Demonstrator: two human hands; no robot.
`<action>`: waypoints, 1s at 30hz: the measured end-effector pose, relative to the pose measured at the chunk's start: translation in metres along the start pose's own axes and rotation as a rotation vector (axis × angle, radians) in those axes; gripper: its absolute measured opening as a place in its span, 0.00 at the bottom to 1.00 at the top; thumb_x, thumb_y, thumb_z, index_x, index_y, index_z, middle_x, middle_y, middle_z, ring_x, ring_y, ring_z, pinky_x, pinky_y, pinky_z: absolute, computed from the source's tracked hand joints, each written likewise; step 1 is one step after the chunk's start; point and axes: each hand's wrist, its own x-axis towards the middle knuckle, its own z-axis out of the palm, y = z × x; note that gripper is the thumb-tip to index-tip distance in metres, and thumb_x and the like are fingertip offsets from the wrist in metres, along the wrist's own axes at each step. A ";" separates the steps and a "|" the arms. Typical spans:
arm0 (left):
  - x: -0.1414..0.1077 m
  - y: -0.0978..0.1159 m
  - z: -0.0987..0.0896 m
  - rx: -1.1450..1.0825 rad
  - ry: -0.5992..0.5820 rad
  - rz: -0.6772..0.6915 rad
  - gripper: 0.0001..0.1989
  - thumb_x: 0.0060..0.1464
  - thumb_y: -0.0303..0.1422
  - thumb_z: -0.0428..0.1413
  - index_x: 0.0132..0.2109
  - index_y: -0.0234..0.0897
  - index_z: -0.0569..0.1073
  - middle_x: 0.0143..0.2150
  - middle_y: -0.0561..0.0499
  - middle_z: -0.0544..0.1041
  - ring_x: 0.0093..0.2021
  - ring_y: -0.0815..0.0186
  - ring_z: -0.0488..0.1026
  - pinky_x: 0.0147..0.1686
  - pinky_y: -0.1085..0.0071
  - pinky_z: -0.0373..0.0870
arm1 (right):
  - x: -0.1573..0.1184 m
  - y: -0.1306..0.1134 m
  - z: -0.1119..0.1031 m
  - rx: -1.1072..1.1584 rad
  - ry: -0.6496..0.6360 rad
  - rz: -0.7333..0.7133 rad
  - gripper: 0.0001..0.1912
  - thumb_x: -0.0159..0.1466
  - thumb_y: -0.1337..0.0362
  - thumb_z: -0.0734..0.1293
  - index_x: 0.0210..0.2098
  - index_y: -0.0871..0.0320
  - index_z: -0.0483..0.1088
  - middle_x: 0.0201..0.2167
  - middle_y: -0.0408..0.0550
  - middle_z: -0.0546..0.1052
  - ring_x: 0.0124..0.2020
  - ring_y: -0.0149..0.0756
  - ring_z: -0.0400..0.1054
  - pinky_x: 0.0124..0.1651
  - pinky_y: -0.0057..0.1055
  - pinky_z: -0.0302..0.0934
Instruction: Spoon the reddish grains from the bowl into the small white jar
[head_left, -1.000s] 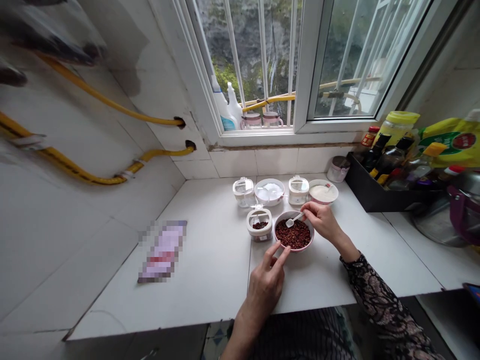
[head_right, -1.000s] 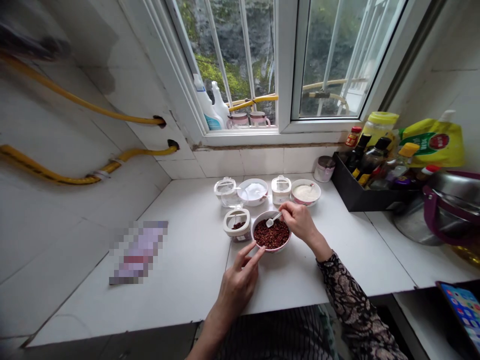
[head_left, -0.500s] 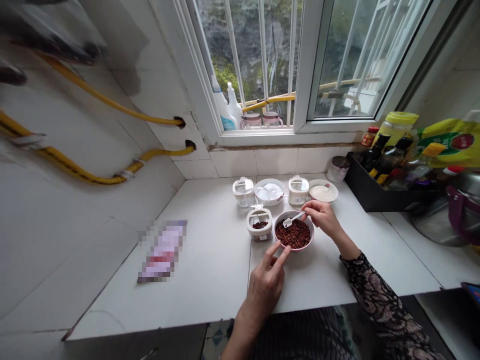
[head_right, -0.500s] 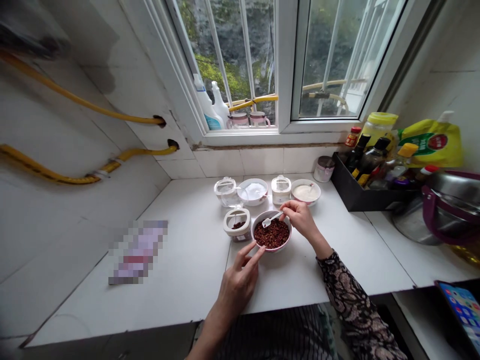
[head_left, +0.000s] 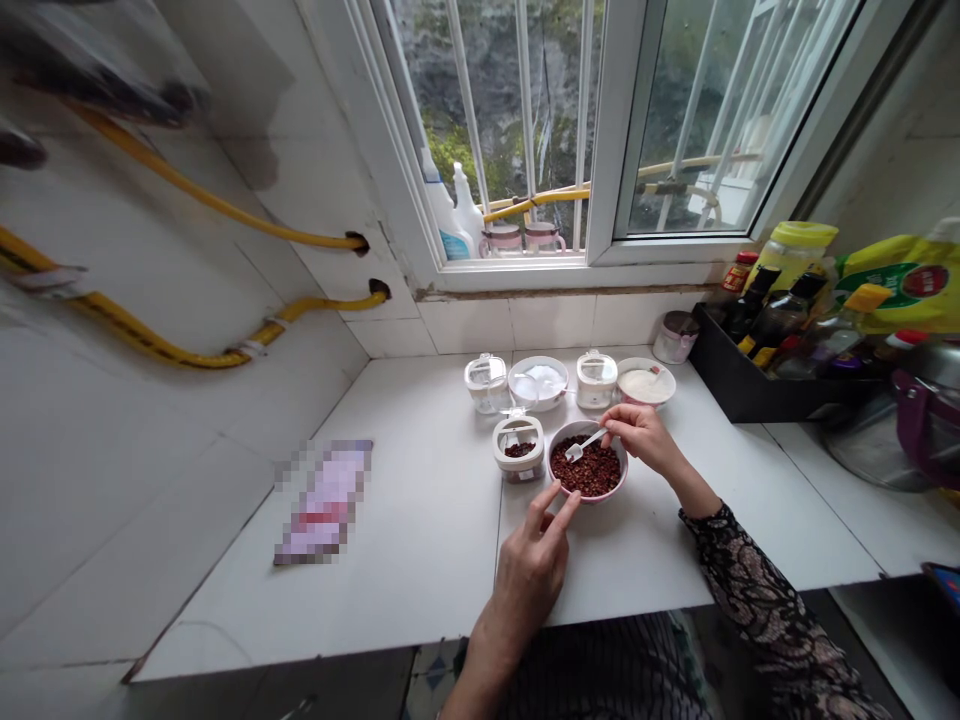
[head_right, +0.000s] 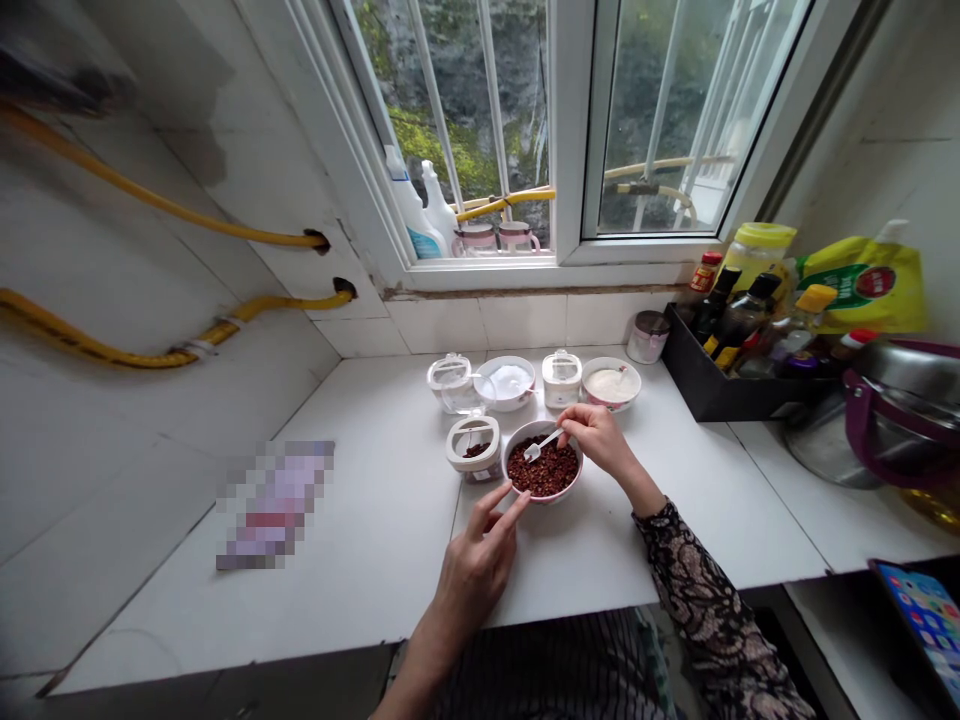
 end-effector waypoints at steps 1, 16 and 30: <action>0.000 0.000 0.000 0.001 0.001 0.001 0.30 0.62 0.18 0.46 0.68 0.43 0.62 0.61 0.39 0.70 0.41 0.69 0.77 0.41 0.73 0.79 | 0.000 0.000 0.000 0.013 -0.006 0.009 0.10 0.54 0.59 0.66 0.29 0.59 0.73 0.18 0.43 0.77 0.14 0.27 0.57 0.18 0.25 0.49; 0.000 0.000 0.000 -0.001 0.010 0.004 0.30 0.60 0.16 0.46 0.66 0.41 0.64 0.60 0.39 0.70 0.41 0.70 0.78 0.43 0.74 0.78 | 0.001 -0.004 -0.002 0.098 0.030 0.052 0.10 0.51 0.58 0.67 0.27 0.59 0.73 0.17 0.44 0.77 0.13 0.25 0.54 0.17 0.25 0.44; 0.000 0.001 0.002 0.004 -0.001 -0.018 0.30 0.62 0.18 0.45 0.68 0.43 0.62 0.61 0.39 0.70 0.42 0.67 0.78 0.44 0.71 0.79 | 0.003 -0.012 0.003 0.295 0.049 0.134 0.10 0.46 0.59 0.70 0.25 0.59 0.74 0.16 0.45 0.77 0.10 0.22 0.48 0.13 0.25 0.39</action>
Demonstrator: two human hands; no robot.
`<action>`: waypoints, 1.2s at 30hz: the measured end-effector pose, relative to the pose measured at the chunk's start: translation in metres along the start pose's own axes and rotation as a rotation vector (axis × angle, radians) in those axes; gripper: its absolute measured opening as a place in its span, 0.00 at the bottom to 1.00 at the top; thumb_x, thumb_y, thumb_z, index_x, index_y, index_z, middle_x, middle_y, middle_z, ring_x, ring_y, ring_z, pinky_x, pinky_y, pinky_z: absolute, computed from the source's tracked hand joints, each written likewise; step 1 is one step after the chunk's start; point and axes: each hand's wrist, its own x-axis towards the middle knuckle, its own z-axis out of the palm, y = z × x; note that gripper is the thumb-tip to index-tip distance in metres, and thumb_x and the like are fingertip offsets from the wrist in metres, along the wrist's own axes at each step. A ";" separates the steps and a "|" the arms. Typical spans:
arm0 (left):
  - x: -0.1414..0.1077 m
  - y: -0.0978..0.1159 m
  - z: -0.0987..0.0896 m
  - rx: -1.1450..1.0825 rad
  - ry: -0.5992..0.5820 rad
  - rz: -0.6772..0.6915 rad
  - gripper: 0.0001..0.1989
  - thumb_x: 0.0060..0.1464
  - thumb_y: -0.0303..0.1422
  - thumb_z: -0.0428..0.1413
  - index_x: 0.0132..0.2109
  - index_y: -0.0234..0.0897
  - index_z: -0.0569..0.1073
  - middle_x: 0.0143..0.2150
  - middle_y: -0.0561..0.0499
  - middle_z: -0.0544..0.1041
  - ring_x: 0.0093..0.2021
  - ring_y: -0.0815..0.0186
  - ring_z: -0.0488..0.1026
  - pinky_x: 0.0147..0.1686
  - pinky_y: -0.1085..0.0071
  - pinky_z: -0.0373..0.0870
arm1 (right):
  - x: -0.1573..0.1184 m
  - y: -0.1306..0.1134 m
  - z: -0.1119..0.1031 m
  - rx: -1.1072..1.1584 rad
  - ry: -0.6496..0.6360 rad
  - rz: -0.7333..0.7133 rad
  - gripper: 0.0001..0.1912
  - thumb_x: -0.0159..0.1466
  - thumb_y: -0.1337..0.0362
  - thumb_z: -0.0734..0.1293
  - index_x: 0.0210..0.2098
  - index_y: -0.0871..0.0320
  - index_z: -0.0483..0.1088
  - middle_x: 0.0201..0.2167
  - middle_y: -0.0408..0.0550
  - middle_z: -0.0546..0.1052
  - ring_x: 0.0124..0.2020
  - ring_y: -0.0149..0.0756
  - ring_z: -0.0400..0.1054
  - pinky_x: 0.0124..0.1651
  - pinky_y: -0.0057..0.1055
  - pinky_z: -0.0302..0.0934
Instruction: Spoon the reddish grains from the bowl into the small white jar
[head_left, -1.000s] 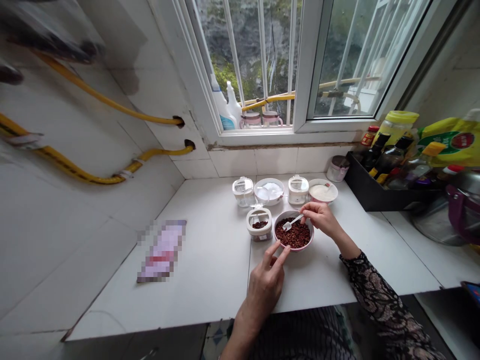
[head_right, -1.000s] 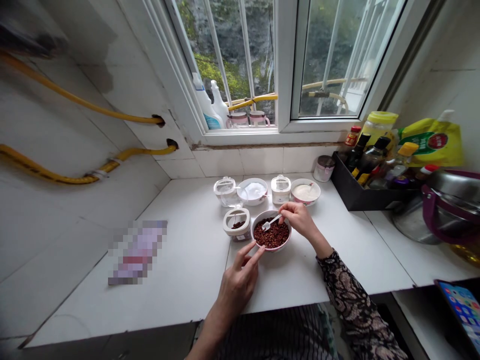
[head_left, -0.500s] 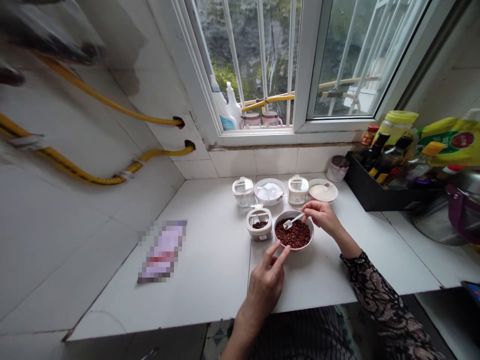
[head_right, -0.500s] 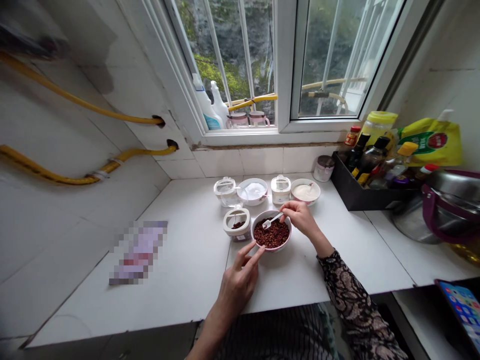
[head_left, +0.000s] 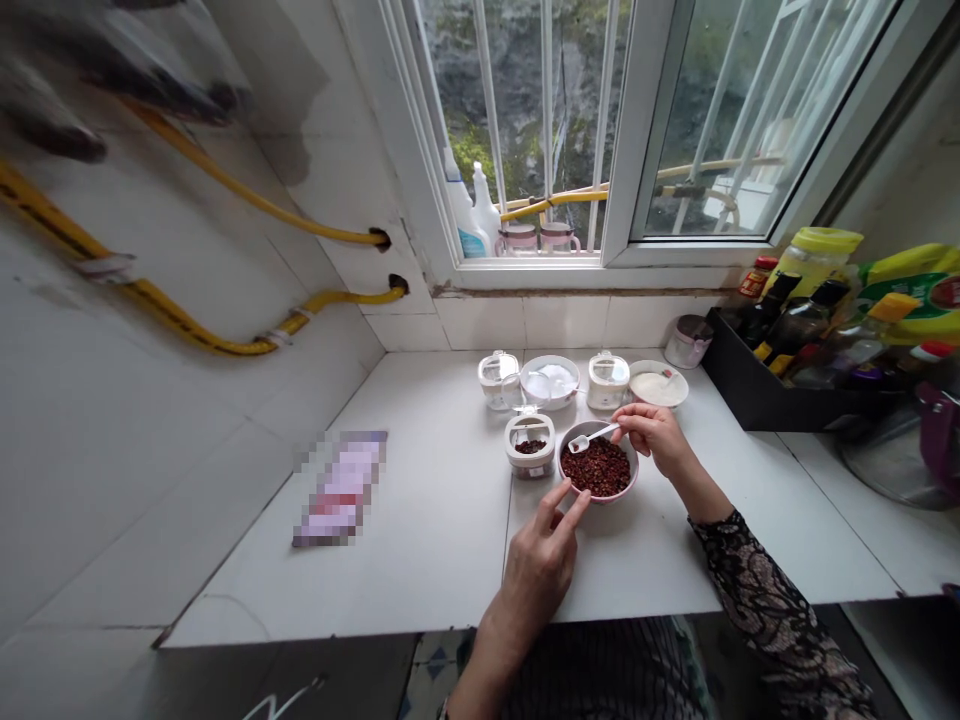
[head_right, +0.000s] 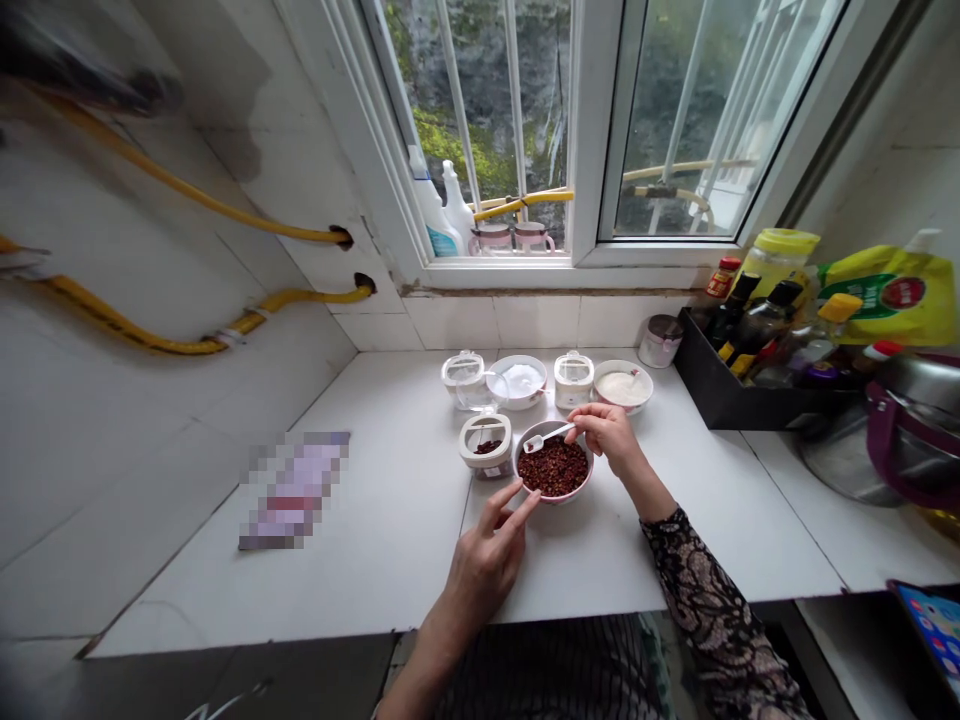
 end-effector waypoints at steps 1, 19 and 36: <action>0.000 0.000 0.000 0.001 -0.003 -0.002 0.31 0.62 0.18 0.45 0.68 0.43 0.61 0.61 0.39 0.70 0.43 0.67 0.78 0.45 0.70 0.79 | 0.000 -0.001 0.002 0.013 -0.001 -0.004 0.10 0.47 0.59 0.70 0.25 0.59 0.74 0.16 0.45 0.77 0.10 0.22 0.47 0.13 0.25 0.39; -0.001 -0.002 0.001 0.008 0.010 0.023 0.33 0.60 0.17 0.45 0.69 0.43 0.60 0.61 0.39 0.70 0.41 0.68 0.79 0.43 0.71 0.79 | -0.024 0.010 0.052 -0.533 -0.049 -0.666 0.09 0.67 0.59 0.63 0.37 0.54 0.75 0.33 0.51 0.82 0.34 0.41 0.77 0.42 0.36 0.70; 0.001 0.000 -0.001 0.013 0.009 0.024 0.30 0.61 0.17 0.46 0.66 0.41 0.64 0.60 0.39 0.70 0.42 0.69 0.78 0.43 0.73 0.79 | -0.003 0.013 0.011 -0.539 0.043 -0.385 0.08 0.61 0.63 0.62 0.29 0.56 0.72 0.22 0.44 0.78 0.25 0.36 0.71 0.36 0.32 0.63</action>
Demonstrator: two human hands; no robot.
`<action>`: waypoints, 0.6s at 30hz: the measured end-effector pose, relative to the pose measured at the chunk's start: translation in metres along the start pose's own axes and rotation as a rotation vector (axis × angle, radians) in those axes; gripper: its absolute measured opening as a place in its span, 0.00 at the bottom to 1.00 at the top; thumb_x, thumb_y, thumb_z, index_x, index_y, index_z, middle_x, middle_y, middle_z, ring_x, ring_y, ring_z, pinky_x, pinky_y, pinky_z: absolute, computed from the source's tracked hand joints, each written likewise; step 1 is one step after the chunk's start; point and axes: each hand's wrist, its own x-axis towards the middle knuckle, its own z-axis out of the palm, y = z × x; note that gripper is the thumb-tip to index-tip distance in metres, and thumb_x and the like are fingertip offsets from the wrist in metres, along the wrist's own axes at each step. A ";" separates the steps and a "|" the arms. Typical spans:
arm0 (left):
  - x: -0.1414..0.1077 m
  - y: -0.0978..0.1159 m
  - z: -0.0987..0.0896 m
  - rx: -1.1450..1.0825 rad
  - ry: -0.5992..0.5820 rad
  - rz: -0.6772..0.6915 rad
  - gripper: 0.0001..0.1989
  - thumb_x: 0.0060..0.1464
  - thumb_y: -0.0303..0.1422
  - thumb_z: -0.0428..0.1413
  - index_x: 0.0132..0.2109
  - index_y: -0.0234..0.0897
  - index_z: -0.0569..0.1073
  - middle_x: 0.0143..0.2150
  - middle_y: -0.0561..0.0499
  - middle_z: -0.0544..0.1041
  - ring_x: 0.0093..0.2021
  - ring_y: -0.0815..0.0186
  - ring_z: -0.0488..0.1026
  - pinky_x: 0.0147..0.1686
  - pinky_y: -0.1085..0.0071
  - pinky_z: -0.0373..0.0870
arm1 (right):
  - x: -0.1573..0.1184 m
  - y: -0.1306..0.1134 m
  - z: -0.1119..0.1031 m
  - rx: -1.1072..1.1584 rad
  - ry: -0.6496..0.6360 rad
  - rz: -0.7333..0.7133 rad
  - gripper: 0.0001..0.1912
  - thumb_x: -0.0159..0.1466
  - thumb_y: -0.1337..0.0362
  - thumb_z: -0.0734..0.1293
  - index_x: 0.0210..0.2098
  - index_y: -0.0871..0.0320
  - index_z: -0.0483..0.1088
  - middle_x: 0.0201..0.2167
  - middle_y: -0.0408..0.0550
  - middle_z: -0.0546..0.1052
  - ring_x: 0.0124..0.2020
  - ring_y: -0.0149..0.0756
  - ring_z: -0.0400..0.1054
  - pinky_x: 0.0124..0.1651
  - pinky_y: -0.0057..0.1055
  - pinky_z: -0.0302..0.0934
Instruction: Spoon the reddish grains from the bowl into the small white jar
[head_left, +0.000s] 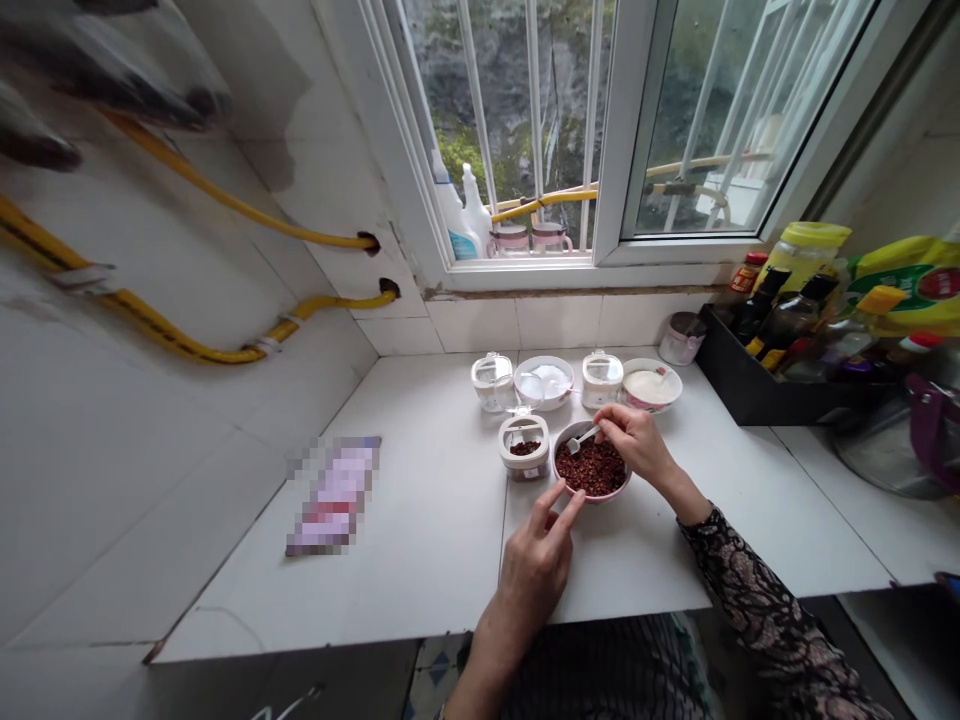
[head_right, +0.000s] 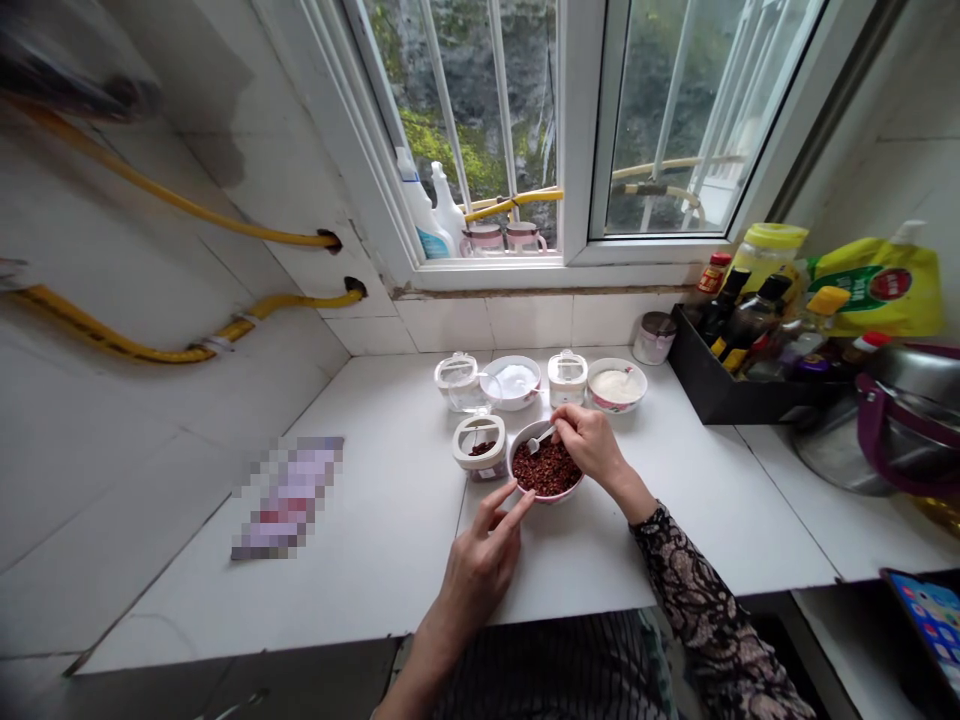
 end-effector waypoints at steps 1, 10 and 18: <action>0.000 0.000 0.000 0.002 0.001 0.000 0.30 0.61 0.17 0.46 0.66 0.40 0.64 0.60 0.39 0.70 0.42 0.68 0.78 0.43 0.73 0.79 | 0.000 0.000 0.000 0.020 0.010 0.019 0.08 0.60 0.63 0.62 0.29 0.56 0.72 0.21 0.44 0.78 0.25 0.36 0.72 0.36 0.32 0.63; -0.001 0.000 0.000 -0.004 -0.002 -0.008 0.29 0.61 0.17 0.45 0.66 0.41 0.64 0.60 0.39 0.70 0.41 0.69 0.78 0.42 0.72 0.79 | 0.006 0.002 -0.009 0.329 0.019 0.261 0.11 0.52 0.56 0.66 0.27 0.58 0.72 0.18 0.44 0.77 0.13 0.27 0.54 0.17 0.26 0.47; 0.000 0.001 0.000 -0.008 0.000 0.001 0.29 0.61 0.17 0.45 0.66 0.39 0.65 0.60 0.39 0.70 0.40 0.69 0.78 0.41 0.74 0.79 | 0.007 -0.003 -0.010 0.466 0.025 0.366 0.10 0.47 0.58 0.69 0.25 0.59 0.72 0.16 0.45 0.77 0.10 0.24 0.50 0.14 0.25 0.42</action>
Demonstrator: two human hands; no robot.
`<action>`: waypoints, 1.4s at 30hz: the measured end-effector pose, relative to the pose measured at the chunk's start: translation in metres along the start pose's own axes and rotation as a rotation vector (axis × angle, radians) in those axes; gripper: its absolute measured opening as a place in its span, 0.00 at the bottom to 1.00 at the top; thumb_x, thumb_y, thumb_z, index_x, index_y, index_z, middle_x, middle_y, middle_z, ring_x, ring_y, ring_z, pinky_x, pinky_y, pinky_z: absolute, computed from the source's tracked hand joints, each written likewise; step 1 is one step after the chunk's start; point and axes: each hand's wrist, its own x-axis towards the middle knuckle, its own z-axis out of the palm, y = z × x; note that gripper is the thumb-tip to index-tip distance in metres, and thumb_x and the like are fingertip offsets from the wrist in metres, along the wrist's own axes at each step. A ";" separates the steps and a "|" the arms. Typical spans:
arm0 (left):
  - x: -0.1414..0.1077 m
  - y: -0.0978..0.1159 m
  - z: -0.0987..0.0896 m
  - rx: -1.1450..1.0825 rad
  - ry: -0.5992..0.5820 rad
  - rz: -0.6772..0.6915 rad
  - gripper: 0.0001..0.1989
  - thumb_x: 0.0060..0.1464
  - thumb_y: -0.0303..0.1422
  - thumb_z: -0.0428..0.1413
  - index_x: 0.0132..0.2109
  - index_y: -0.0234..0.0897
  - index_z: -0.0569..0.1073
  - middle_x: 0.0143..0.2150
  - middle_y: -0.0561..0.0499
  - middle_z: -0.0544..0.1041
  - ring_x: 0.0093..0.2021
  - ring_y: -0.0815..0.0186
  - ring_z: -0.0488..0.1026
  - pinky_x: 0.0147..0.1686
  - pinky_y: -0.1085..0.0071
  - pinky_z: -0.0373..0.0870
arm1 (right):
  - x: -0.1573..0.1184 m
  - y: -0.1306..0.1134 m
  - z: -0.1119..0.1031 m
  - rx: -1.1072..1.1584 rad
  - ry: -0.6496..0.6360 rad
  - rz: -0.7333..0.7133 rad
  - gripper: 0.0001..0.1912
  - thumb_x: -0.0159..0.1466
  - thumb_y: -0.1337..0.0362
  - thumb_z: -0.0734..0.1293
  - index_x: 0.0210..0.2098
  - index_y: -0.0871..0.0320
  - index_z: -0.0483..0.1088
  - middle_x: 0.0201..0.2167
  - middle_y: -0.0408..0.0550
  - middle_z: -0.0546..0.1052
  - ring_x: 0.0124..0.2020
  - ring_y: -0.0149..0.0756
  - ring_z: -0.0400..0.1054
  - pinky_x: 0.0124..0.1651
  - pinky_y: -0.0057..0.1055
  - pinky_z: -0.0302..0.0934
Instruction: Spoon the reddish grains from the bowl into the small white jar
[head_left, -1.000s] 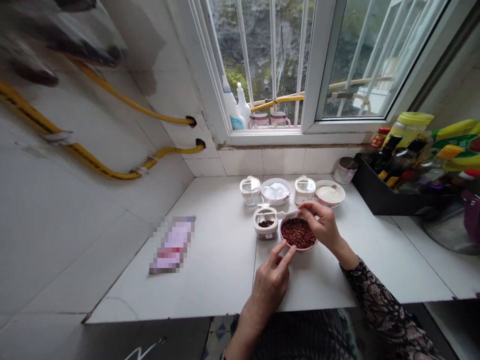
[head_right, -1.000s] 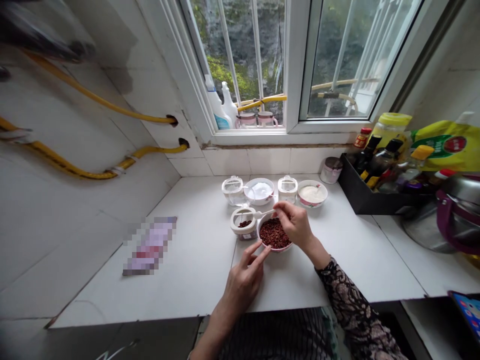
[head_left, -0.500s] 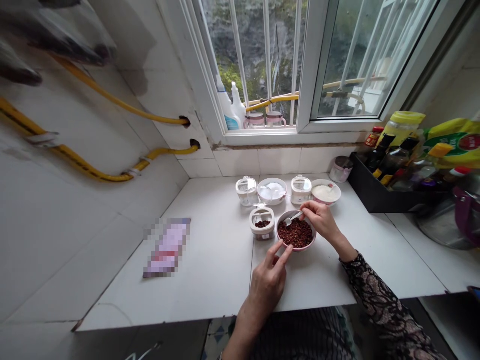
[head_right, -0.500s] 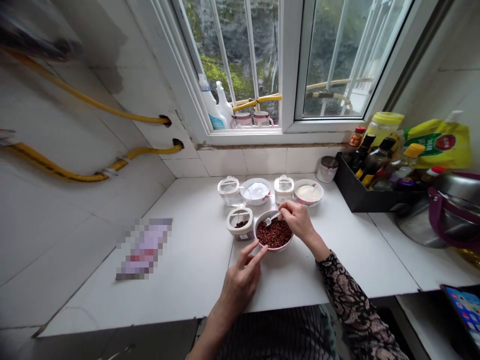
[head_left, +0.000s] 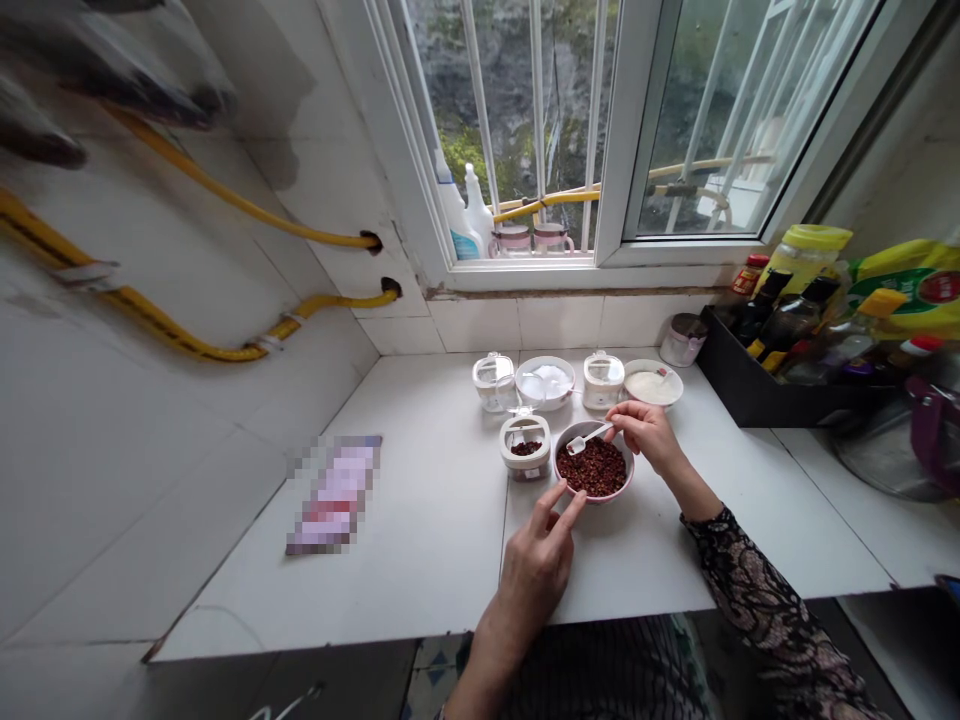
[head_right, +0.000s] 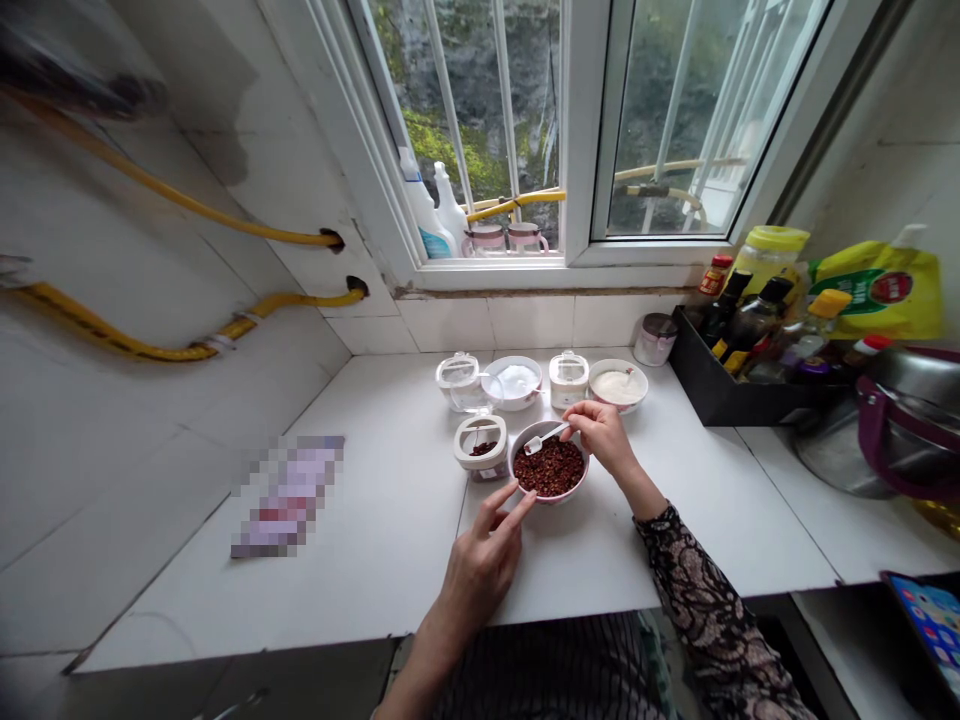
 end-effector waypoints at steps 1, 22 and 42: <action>0.000 0.000 0.000 0.000 0.001 0.001 0.28 0.61 0.17 0.45 0.66 0.39 0.65 0.60 0.39 0.70 0.40 0.70 0.78 0.41 0.74 0.79 | 0.000 0.000 0.000 0.006 -0.001 0.006 0.09 0.47 0.59 0.69 0.24 0.59 0.72 0.16 0.45 0.77 0.10 0.24 0.50 0.13 0.25 0.42; 0.000 -0.001 0.001 0.013 0.009 0.012 0.29 0.60 0.16 0.45 0.66 0.38 0.64 0.60 0.38 0.70 0.42 0.68 0.78 0.43 0.72 0.79 | -0.020 0.004 0.031 -0.300 0.020 -0.608 0.08 0.68 0.62 0.63 0.39 0.56 0.74 0.30 0.48 0.82 0.31 0.38 0.77 0.37 0.33 0.71; -0.001 -0.002 0.000 0.009 -0.013 -0.002 0.30 0.62 0.18 0.45 0.68 0.43 0.62 0.60 0.39 0.70 0.40 0.69 0.78 0.41 0.73 0.79 | -0.003 0.007 -0.002 -0.313 -0.056 -0.188 0.08 0.57 0.62 0.65 0.28 0.57 0.74 0.19 0.43 0.79 0.21 0.34 0.69 0.27 0.28 0.60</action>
